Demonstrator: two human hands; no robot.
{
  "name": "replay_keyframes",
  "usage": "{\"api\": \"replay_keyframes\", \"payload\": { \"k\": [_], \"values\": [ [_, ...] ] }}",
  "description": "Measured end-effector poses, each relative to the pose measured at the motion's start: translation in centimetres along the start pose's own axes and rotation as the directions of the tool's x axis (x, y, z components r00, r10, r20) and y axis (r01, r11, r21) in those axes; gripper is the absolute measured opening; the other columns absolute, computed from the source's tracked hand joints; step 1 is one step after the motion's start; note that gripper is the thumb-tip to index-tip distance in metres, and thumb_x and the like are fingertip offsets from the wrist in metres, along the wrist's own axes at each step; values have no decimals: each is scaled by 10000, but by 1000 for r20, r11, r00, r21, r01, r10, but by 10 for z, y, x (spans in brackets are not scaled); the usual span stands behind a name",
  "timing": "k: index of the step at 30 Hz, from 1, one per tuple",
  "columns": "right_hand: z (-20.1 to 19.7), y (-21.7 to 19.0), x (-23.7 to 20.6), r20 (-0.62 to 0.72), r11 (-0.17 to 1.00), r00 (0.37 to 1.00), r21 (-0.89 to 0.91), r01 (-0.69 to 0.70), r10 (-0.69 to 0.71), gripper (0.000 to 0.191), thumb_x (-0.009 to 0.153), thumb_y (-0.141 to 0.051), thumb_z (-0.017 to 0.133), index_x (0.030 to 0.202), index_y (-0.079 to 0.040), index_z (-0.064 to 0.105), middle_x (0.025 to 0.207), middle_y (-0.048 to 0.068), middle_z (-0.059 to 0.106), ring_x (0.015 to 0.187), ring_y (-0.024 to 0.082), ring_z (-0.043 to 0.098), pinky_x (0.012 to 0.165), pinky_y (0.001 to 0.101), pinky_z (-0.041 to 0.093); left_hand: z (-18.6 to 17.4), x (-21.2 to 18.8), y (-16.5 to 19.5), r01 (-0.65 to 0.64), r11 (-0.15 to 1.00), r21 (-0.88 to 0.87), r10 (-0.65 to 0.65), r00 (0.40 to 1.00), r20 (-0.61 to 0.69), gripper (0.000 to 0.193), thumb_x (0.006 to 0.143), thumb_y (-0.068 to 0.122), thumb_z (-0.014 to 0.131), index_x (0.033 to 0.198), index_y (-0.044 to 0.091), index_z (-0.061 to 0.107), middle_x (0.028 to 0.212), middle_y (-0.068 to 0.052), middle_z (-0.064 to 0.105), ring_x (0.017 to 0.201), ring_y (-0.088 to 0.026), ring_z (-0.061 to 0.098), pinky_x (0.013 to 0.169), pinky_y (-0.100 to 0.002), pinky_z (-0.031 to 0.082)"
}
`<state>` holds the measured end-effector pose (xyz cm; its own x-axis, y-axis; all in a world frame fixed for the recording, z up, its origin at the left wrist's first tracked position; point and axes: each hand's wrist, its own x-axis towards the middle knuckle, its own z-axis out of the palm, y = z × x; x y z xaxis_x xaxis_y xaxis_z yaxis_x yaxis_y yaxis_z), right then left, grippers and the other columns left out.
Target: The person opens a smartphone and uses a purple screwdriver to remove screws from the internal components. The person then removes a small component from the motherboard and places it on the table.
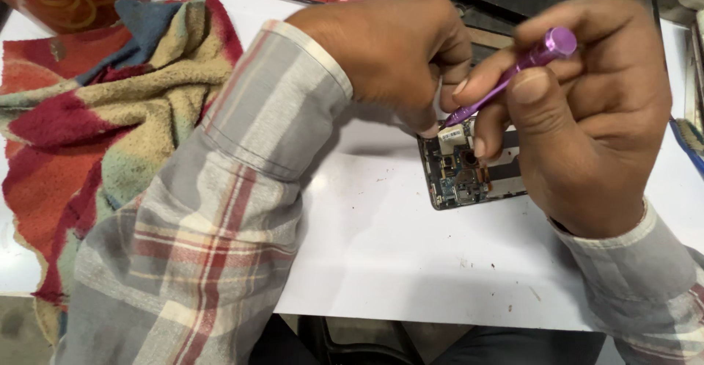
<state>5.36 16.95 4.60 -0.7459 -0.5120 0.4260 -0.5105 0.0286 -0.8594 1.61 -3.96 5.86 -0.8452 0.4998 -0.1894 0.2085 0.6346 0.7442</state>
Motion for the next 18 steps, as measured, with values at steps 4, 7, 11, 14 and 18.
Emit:
{"api": "replay_keyframes", "payload": {
  "k": [4,7,11,14,18],
  "values": [
    [-5,3,0,32,999,999,-11,39,-39,166,1147,-146,552,1227,-12,497,1085,138,692,712,102,665,648,201,596,-5,2,-2,-183,983,-32,184,982,48,226,679,141,878,876,129,768,726,18,736,664,-95,710,616,-283,561],
    [-7,5,-2,52,994,996,-80,71,-67,168,1237,-131,535,1273,32,517,1146,157,674,832,139,676,757,230,603,-7,1,-4,-304,941,-145,312,949,37,198,702,178,894,853,107,787,692,14,730,624,-92,689,598,-273,551],
    [-11,4,-4,-56,995,995,-44,-87,84,216,1111,-142,552,1211,49,554,1065,159,693,679,124,642,644,231,540,-5,1,-5,-275,953,-130,277,961,-3,179,717,208,882,838,112,791,667,19,719,592,-78,661,577,-273,523],
    [-12,5,-4,-48,999,999,-35,-15,13,291,1106,-189,595,1284,18,495,1092,153,694,620,92,632,574,210,515,-4,3,-3,-313,938,-152,312,950,-26,205,706,213,883,867,120,797,676,38,724,593,-58,655,586,-262,520],
    [-14,12,0,-42,996,998,-74,49,-52,302,1134,-194,617,1255,-7,413,1075,188,694,697,140,694,560,228,529,-3,2,-2,-324,931,-168,324,946,-30,207,708,215,879,877,116,811,677,30,731,583,-62,644,575,-264,511]
  ]
}}
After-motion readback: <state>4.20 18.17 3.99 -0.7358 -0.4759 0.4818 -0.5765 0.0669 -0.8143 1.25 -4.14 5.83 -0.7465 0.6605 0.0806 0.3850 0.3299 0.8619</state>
